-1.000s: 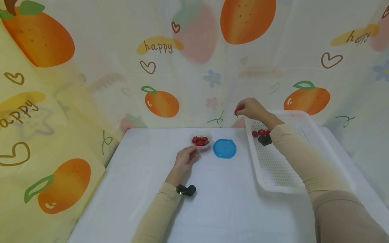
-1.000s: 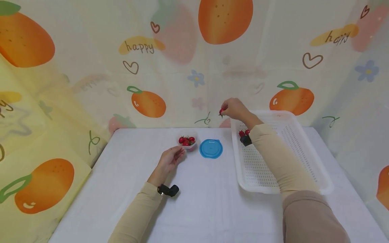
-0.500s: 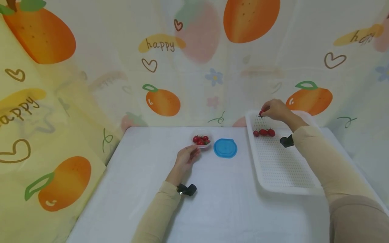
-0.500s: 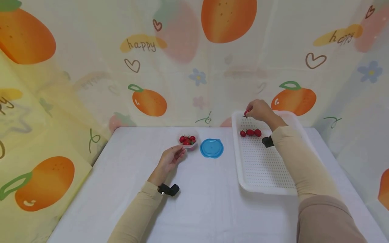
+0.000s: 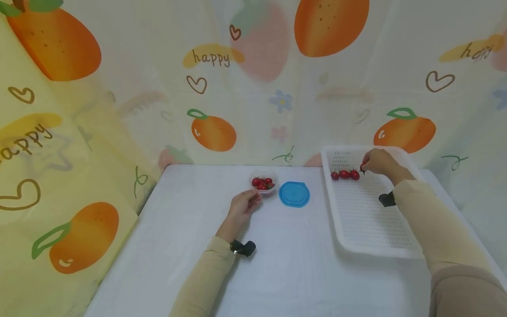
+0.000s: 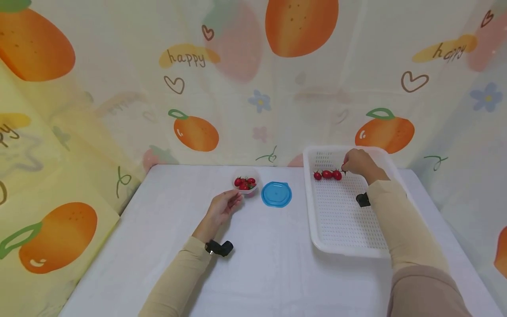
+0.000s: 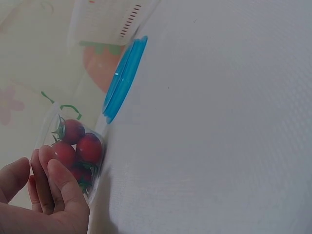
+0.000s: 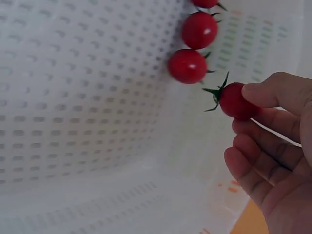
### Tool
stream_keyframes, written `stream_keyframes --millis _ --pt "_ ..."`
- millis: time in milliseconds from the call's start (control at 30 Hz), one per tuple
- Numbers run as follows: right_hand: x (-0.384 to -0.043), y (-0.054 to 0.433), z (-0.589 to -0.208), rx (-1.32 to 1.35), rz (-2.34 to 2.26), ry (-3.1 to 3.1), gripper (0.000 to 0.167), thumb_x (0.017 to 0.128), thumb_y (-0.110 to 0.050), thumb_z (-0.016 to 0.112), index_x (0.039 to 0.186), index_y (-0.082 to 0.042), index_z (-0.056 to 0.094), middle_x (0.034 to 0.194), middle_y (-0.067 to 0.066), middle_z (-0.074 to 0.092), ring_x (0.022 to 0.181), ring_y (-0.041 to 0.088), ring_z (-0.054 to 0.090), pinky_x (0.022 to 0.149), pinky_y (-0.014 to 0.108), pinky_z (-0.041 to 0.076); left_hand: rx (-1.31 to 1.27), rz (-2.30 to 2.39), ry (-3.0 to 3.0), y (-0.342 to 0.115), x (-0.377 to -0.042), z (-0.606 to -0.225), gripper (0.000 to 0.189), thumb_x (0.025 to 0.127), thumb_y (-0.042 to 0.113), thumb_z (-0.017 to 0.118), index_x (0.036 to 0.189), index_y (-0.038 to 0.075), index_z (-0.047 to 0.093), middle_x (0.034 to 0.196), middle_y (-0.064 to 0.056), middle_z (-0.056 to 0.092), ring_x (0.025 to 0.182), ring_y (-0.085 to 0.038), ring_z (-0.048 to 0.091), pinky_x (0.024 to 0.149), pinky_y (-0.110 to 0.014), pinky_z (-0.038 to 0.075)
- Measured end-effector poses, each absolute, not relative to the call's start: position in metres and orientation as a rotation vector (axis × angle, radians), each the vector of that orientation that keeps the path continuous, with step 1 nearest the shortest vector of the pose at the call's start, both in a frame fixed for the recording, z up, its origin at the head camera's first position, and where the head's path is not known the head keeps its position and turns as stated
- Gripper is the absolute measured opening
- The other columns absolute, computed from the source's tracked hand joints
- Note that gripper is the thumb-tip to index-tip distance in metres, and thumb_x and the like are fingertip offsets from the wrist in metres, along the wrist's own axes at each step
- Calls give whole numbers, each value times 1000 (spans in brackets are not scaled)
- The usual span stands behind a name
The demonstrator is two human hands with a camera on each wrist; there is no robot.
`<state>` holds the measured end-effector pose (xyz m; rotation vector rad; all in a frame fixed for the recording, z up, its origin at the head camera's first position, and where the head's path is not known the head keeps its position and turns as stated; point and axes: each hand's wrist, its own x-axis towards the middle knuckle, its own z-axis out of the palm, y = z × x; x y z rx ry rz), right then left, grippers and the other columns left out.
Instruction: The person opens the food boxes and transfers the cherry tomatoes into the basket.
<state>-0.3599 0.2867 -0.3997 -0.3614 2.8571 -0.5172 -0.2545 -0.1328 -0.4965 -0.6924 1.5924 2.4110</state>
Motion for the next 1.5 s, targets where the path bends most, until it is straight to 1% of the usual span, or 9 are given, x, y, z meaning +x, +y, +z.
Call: stream_keyframes --millis 100,167,267,367,700,833,1033,1233,1500 --pt "-359 293 -410 -351 -484 2844 15 84 -9 65 85 5 69 82 20 68 73 31 55 68 40 50 -689 2401 1608 -133 -255 -497 25 94 17 64 116 5 61 108 -9 69 92 -13 68 86 -21 57" --pt "-358 296 -416 -339 -464 2834 15 83 -9 65 84 5 69 80 19 68 73 30 55 69 42 51 -690 2397 1611 -134 -255 -497 25 94 17 64 116 5 61 106 -8 69 92 -13 68 86 -22 57" --pt "-356 300 -425 -282 -470 2789 18 84 -9 66 89 8 67 84 20 67 78 32 58 77 49 53 -685 2401 1611 -133 -255 -499 24 94 16 65 115 4 62 101 -6 70 89 -12 68 86 -23 57" --pt "-354 303 -431 -216 -469 2743 22 85 -9 67 95 11 64 88 22 67 82 34 58 83 52 52 -678 2408 1607 -133 -255 -500 25 94 15 65 115 3 63 95 -5 70 87 -12 68 88 -25 57" --pt "-353 302 -444 -158 -508 2748 23 89 -6 60 102 14 61 92 25 65 87 38 58 88 55 51 -687 2381 1631 -132 -252 -498 27 94 19 64 117 4 62 99 -5 70 90 -12 69 95 -28 55" --pt "-353 300 -453 -147 -544 2779 25 92 -4 56 107 16 58 97 29 63 90 40 56 94 57 49 -688 2382 1634 -131 -252 -498 28 95 18 64 118 3 62 99 -5 70 90 -12 68 97 -29 54" --pt "-353 300 -466 -70 -595 2791 33 96 -8 53 119 16 51 113 33 57 100 44 52 103 61 43 -708 2368 1622 -131 -251 -498 27 94 19 64 118 5 62 101 -5 70 90 -12 68 95 -27 55" --pt "-357 300 -467 -64 -628 2797 35 96 -8 51 122 17 49 114 34 56 102 45 52 103 61 43 -721 2366 1635 -132 -252 -497 27 93 18 65 117 6 63 101 -6 70 91 -13 69 95 -28 55" --pt "-360 297 -459 -95 -673 2799 28 95 -7 54 113 15 54 105 31 59 95 41 53 94 57 48 -712 2377 1622 -133 -254 -495 29 94 19 65 119 6 61 103 -6 70 93 -12 68 94 -26 55"
